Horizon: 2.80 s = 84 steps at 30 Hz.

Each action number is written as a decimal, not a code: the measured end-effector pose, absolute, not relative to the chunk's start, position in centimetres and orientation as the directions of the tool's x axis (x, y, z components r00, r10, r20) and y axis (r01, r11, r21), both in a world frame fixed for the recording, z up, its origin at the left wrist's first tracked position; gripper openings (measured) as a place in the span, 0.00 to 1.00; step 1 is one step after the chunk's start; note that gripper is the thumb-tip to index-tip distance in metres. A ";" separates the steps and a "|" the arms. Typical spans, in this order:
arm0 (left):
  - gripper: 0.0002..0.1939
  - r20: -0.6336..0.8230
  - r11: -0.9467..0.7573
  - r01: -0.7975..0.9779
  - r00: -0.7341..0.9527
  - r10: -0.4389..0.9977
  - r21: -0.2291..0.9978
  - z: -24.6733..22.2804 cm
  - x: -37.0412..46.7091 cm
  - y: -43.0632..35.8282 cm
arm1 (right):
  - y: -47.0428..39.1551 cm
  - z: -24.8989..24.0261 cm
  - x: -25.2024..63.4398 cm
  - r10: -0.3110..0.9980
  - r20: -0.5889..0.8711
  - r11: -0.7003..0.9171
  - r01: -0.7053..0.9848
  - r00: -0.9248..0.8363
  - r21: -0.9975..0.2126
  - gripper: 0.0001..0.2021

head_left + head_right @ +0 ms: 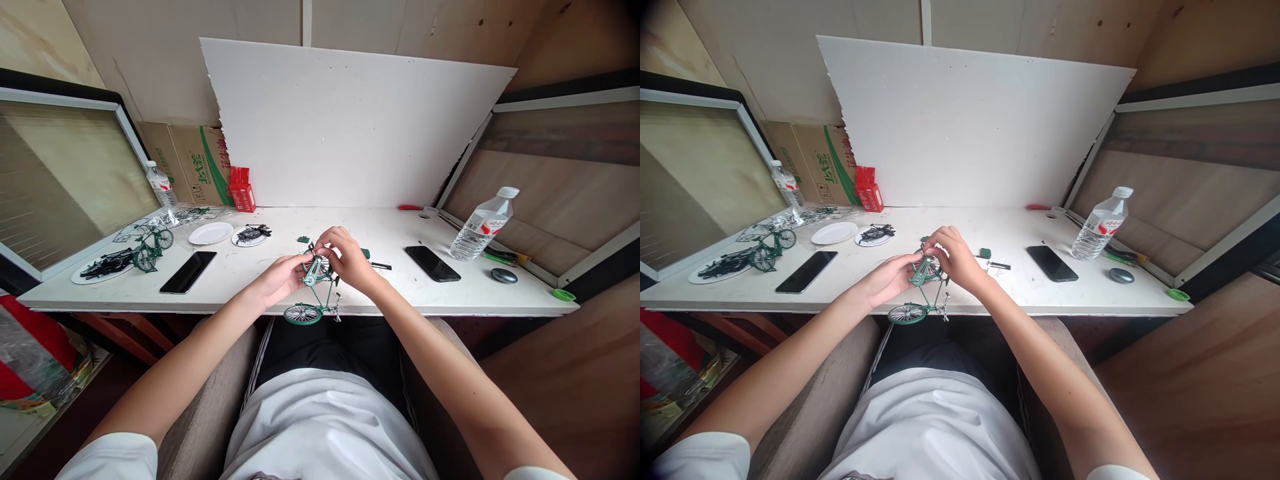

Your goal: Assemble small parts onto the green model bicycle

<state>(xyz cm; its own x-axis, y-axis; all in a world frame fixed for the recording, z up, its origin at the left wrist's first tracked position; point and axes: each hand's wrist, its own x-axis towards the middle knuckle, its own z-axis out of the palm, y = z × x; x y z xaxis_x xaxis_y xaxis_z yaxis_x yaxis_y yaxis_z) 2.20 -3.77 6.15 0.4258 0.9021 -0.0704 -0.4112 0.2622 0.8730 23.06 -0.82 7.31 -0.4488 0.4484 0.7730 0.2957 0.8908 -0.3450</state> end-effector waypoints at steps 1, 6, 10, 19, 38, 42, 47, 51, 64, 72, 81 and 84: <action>0.10 -0.079 0.271 -0.420 0.421 0.904 0.866 6.3 2.2 -3.8 | -0.8 7.3 23.1 0.450 0.772 0.890 0.294 -0.449 -0.348 0.08; 0.15 -0.157 0.344 -0.445 0.405 0.901 0.827 6.4 2.3 -3.6 | -0.9 7.4 23.0 0.460 0.765 0.885 0.303 -0.451 -0.354 0.08; 0.14 -0.148 0.363 -0.462 0.437 0.887 0.809 6.1 2.5 -3.5 | -1.2 7.5 22.8 0.466 0.750 0.883 0.304 -0.469 -0.359 0.08; 0.10 -0.163 0.384 -0.490 0.435 0.886 0.782 6.3 2.7 -3.6 | -1.2 7.1 22.3 0.426 0.765 0.901 0.296 -0.483 -0.316 0.08; 0.06 -0.124 0.323 -0.418 0.436 0.891 0.849 6.6 2.5 -3.9 | -0.8 7.3 22.9 0.532 0.711 0.844 0.218 -0.460 -0.490 0.12; 0.05 -0.159 0.348 -0.417 0.425 0.891 0.839 6.6 2.5 -3.8 | -0.7 7.2 23.0 0.559 0.688 0.821 0.195 -0.463 -0.536 0.12; 0.03 -0.171 0.352 -0.423 0.409 0.896 0.835 6.8 2.5 -4.0 | -0.6 7.2 23.3 0.553 0.683 0.827 0.217 -0.477 -0.518 0.12; 0.04 -0.166 0.353 -0.433 0.413 0.895 0.829 6.7 2.4 -3.9 | -0.5 7.2 23.3 0.546 0.691 0.833 0.223 -0.473 -0.506 0.11; 0.05 -0.164 0.363 -0.435 0.430 0.888 0.824 6.5 2.4 -3.8 | -0.6 7.2 23.4 0.558 0.683 0.827 0.252 -0.471 -0.503 0.13; 0.04 -0.187 0.378 -0.429 0.422 0.887 0.820 6.4 2.4 -3.6 | -0.3 7.1 23.5 0.556 0.679 0.830 0.273 -0.480 -0.486 0.13; 0.06 -0.169 0.366 -0.414 0.440 0.882 0.834 6.0 2.2 -3.4 | -0.8 7.8 24.0 0.594 0.610 0.802 0.331 -0.525 -0.497 0.12; 0.05 -0.179 0.373 -0.419 0.432 0.884 0.828 6.0 2.2 -3.4 | -0.9 7.9 24.1 0.614 0.577 0.785 0.336 -0.539 -0.521 0.13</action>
<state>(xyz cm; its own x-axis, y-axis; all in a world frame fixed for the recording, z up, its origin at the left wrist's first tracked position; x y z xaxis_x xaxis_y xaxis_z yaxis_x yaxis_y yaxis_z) 2.25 -3.38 5.97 0.4320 0.8839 -0.1789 -0.4193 0.3725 0.8279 24.09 -0.87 7.88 -0.5390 0.6139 0.5768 0.3356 0.7846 -0.5214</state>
